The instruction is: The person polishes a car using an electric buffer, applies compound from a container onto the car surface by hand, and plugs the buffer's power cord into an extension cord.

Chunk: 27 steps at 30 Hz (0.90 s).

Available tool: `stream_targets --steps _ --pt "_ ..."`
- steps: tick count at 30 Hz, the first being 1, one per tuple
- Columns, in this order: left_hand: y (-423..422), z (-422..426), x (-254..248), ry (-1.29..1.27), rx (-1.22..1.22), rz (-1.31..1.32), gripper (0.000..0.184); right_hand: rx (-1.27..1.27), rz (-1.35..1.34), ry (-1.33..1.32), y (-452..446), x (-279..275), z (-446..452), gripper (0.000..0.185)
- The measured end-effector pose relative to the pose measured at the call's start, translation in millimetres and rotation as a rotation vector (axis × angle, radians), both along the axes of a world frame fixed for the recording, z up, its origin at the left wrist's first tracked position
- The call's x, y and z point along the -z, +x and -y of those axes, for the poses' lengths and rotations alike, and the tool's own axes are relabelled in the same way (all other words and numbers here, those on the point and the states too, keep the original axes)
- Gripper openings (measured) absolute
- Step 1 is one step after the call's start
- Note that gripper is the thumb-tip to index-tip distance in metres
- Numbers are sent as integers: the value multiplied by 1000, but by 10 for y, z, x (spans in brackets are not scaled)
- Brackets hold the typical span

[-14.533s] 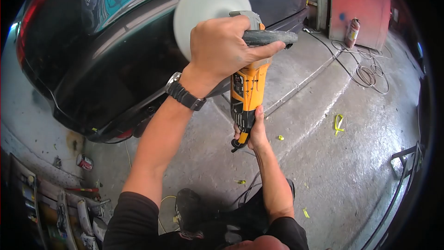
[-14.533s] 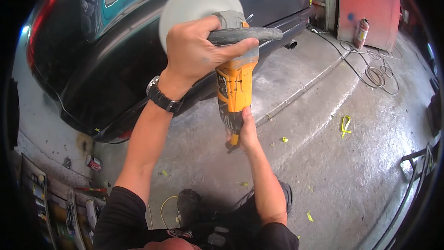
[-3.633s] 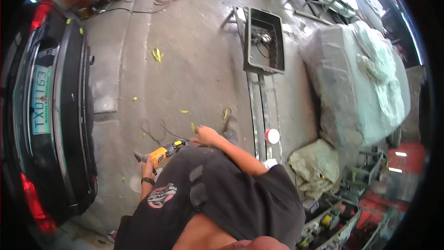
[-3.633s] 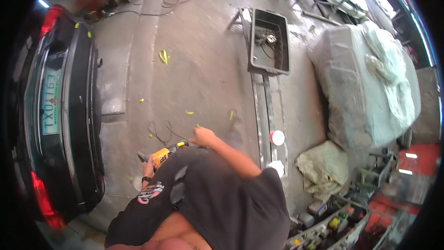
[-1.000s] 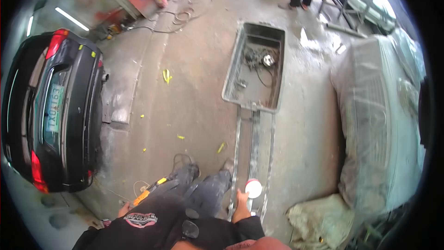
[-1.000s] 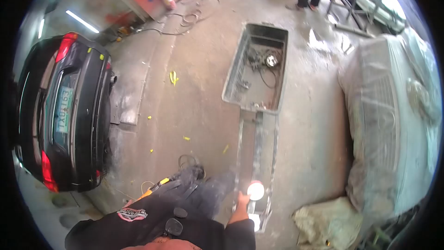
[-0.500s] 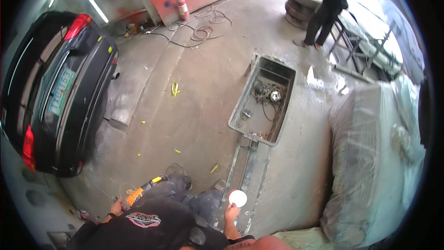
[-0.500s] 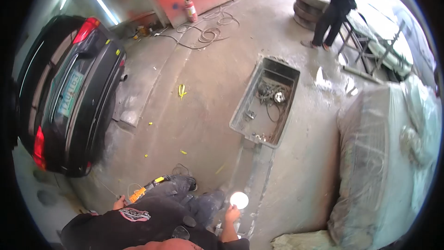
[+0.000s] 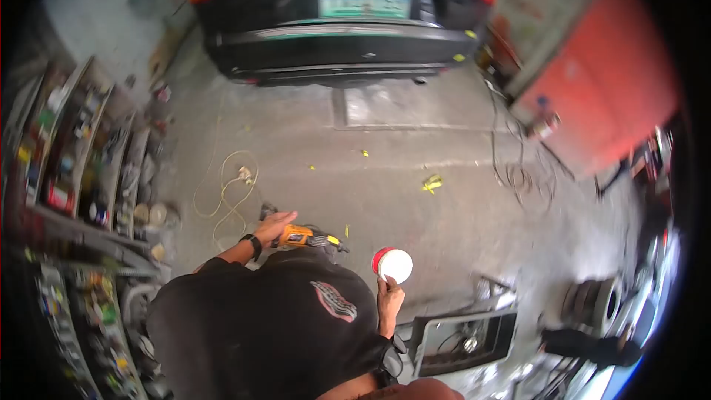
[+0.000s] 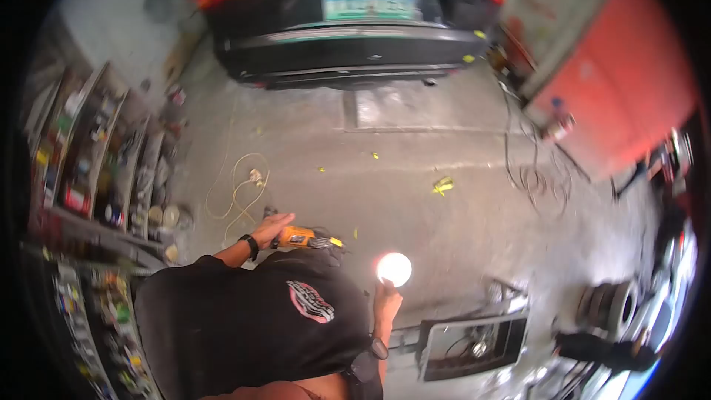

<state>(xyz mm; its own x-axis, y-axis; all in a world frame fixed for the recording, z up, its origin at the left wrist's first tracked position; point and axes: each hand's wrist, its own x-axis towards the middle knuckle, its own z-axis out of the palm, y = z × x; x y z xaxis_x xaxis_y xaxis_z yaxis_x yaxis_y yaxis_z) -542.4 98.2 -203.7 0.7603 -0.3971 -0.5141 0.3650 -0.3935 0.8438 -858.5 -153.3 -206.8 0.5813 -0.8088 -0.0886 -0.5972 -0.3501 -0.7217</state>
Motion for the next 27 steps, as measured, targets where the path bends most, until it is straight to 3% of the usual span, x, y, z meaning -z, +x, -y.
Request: stream_targets --steps 2,5,8,10,15,18,21,24,27 --pt "76 192 -547 3 47 -182 62 -196 47 4 523 -260 265 20" --pt "328 392 -326 -39 195 -231 63 -470 50 -49 1330 -535 566 21" --pt "260 610 -835 -39 141 -210 64 -760 32 -134 1948 -1013 586 21" --pt "358 760 -810 -117 165 -221 66 -922 28 -173 2315 -1201 638 21" --pt "407 948 -869 -169 113 -294 67 -1138 82 -3 2762 -1228 865 18" --pt "339 1174 -1035 -177 26 -264 64 -1292 81 -28 2910 -1183 1178 29" --pt "202 1468 -1112 -135 -121 -231 60 -1328 -101 190 3024 -1294 1452 62" --pt "65 1770 -1248 -92 -285 -184 55 -1435 -128 48 3154 -1291 1673 96" --pt "-71 1947 -954 -107 -418 -142 51 -1440 -605 251 3409 -1577 1696 120"
